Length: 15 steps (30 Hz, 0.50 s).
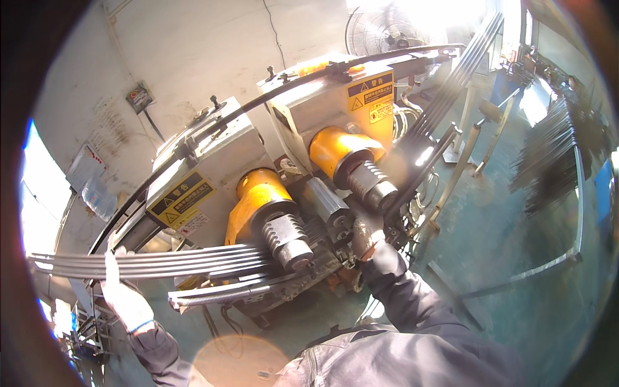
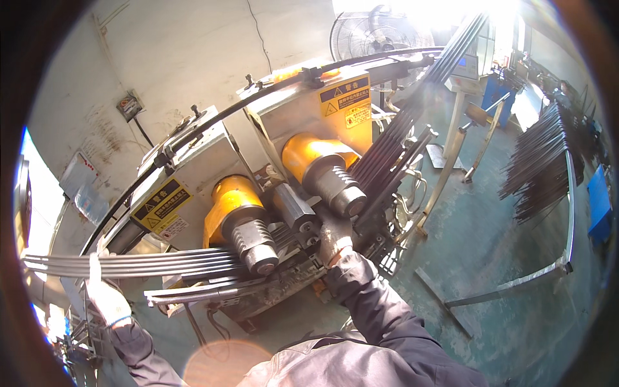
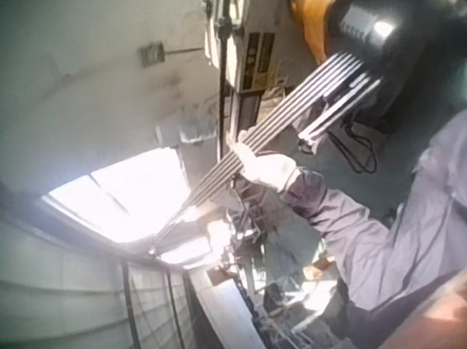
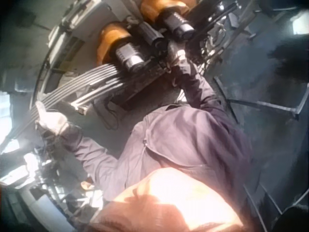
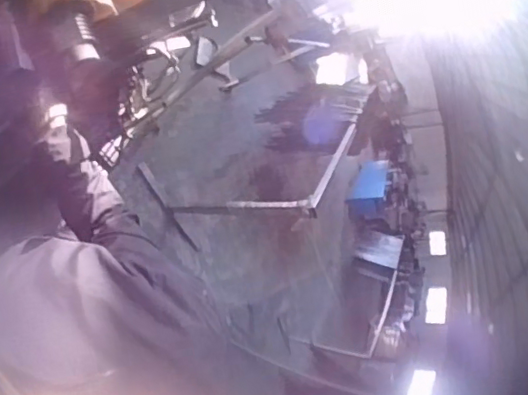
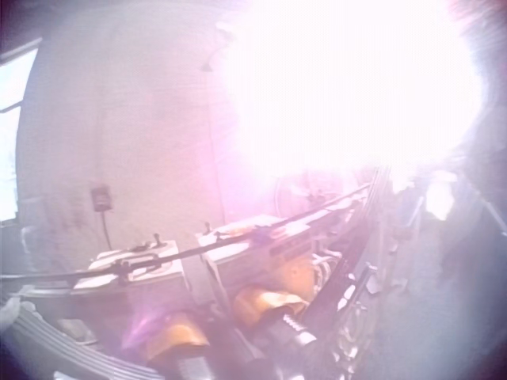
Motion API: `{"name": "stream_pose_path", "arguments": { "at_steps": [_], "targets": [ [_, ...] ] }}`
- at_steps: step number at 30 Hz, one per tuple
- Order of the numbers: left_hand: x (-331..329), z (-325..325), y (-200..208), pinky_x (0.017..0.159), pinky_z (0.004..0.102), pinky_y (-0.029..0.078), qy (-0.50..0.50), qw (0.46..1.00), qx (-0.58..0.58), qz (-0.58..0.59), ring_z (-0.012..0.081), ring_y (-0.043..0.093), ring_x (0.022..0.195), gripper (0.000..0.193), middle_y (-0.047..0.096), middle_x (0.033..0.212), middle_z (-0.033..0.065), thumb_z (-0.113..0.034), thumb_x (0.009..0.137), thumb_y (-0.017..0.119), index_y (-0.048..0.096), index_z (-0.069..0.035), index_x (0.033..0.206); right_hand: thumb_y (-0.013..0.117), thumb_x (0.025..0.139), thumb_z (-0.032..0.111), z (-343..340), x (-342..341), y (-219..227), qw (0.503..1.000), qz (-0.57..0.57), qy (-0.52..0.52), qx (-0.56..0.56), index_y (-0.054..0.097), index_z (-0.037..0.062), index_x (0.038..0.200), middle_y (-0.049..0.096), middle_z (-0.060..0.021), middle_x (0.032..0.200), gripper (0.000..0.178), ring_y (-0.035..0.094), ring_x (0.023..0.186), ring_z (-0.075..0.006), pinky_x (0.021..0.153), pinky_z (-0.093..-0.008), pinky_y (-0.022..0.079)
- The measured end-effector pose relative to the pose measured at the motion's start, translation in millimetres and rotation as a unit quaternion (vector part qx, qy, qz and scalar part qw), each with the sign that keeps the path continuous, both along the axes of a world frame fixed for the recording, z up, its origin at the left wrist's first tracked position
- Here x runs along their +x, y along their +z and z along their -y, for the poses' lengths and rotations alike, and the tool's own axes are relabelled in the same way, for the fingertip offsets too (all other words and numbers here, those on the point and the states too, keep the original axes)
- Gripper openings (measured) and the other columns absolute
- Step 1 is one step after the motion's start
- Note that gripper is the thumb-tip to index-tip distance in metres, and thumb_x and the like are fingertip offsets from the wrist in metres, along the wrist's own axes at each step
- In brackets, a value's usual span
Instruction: The person repeatedly feeds bundles of long metal rods into a yellow and gray cutting machine, then removes the cut pieces and stacks them on the floor. The person wears gloves and a dark jacket while performing the task in a workshop.
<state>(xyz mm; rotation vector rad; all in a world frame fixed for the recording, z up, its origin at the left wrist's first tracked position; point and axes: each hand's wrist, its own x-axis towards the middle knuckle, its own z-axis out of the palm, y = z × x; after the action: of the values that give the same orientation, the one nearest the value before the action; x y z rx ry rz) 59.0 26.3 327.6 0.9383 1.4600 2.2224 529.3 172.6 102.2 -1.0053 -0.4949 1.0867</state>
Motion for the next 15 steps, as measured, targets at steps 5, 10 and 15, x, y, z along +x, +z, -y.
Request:
{"name": "stream_pose_path", "arguments": {
  "at_steps": [5,10,15],
  "targets": [
    [64.4,-38.9,34.7,0.093,0.0434,0.064,-0.084,0.994,0.034,-0.062,0.0278,0.075,0.106,0.042,0.075,0.124,0.0178,-0.018,0.112,0.067,0.058,0.000,0.148,0.082,0.098,0.019,-19.9,7.2,-12.9,0.997,0.036,0.021,0.060,0.080,0.0040,0.115,0.072,-0.0043,0.091,0.022,0.069,0.074,-0.0147,0.064,-0.0337,0.055],
    [120.3,-66.9,68.4,0.084,0.0436,0.065,-0.141,0.988,0.036,-0.045,0.0283,0.075,0.098,0.039,0.074,0.115,0.0163,-0.006,0.108,0.071,0.058,-0.006,0.145,0.070,0.106,0.023,-17.3,16.9,-18.9,0.966,0.243,0.041,0.074,0.083,0.0040,0.123,0.082,-0.0077,0.115,0.028,0.077,0.105,-0.0177,0.092,-0.0357,0.059],
    [186.8,-84.1,98.1,0.080,0.0314,0.064,-0.069,0.969,-0.046,-0.234,0.0192,0.078,0.091,0.037,0.075,0.105,0.0096,-0.014,0.104,0.077,0.062,0.000,0.135,0.073,0.106,0.020,-13.2,19.3,-10.7,0.990,0.106,0.065,0.061,0.081,0.0006,0.123,0.081,-0.0084,0.117,0.027,0.076,0.108,-0.0191,0.095,-0.0374,0.058]
  ]
}}
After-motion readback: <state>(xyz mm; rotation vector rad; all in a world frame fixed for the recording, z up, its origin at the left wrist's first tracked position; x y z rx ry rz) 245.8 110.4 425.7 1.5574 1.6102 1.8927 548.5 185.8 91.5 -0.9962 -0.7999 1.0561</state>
